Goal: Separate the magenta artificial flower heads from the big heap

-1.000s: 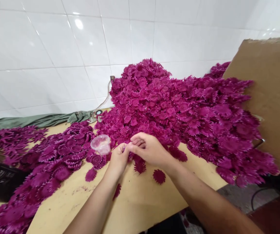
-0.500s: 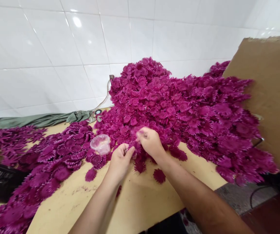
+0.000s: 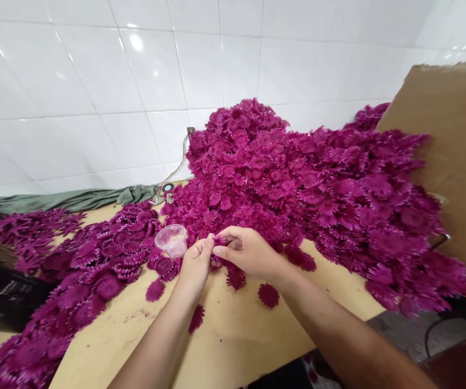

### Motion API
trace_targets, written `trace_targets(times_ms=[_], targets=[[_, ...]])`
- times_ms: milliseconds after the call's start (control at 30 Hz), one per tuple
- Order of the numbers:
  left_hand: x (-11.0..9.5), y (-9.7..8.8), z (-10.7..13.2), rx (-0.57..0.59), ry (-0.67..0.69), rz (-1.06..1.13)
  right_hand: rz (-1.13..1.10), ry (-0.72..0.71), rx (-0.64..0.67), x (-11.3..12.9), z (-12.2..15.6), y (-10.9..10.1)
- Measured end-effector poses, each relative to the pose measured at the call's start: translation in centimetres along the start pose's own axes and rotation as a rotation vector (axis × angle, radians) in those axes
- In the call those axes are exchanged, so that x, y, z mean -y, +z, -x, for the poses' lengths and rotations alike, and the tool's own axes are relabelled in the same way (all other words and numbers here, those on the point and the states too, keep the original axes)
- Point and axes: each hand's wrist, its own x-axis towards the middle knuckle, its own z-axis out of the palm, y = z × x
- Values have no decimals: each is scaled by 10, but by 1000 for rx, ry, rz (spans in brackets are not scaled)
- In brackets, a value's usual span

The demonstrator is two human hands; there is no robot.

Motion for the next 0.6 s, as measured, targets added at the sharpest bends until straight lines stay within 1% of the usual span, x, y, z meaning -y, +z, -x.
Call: trace_targets(times_ms=[33,133,200,267,300,333,367,400,433,500,533,600], targets=[[0,0,1,9,13,-12,-19,11,-5,-1,1,4],[0,-1,4,63,53,-111,-56,-9,-147,-12,-3,7],[0,1,7,84,91,-185,-121,5,-213,-20,-10,5],[-1,4,11,76,139,-224,-172,37,-280,-26,-20,-3],[-2,5,14,80,153,-230,-172,63,-352,-29,-26,-9],[-3,6,17,94,156,-234,-154,99,-452,-32,-33,-18],[-4,6,20,112,146,-238,-123,130,-575,-36,-39,-28],[-5,5,23,132,128,-239,-87,197,-711,-40,-44,-39],[-6,3,25,145,109,-232,-71,232,-763,-45,-48,-51],[-7,-2,26,130,80,-180,-47,244,-789,-54,-51,-68],[-7,-5,25,118,68,-138,-28,230,-782,-57,-50,-72],[-6,-8,18,118,46,-57,63,154,-772,-57,-41,-71]])
